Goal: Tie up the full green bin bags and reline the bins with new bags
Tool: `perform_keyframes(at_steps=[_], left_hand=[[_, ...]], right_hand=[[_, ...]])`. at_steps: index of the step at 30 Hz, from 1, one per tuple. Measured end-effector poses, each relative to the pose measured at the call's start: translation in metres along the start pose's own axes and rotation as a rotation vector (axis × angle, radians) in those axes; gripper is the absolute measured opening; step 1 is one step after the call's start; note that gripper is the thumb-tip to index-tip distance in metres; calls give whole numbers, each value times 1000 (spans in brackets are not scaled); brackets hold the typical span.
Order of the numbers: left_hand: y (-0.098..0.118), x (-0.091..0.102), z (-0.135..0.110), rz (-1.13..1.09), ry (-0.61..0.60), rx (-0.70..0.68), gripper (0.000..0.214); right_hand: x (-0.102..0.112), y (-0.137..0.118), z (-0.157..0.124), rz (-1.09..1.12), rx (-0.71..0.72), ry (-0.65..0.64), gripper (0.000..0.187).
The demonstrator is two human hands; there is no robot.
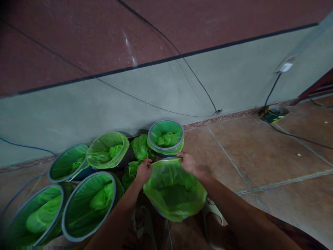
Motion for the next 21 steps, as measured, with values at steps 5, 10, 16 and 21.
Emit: perform_keyframes(at_steps=[5, 10, 16, 21], left_hand=[[0, -2, 6, -101, 81, -77, 24], [4, -5, 14, -143, 87, -244, 30], [1, -17, 22, -142, 59, -205, 39], [-1, -25, 22, -75, -15, -96, 41]], right_hand=[[1, 14, 11, 120, -25, 129, 24], [3, 20, 16, 125, -2, 162, 17], [1, 21, 18, -15, -21, 127, 30], [-8, 25, 23, -111, -50, 31, 34]])
Point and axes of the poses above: each hand's wrist, its own z-axis towards the middle knuckle, its own x-axis out of the back of the hand, y = z × x, the point moved 4 cm from there along z, towards the middle knuckle
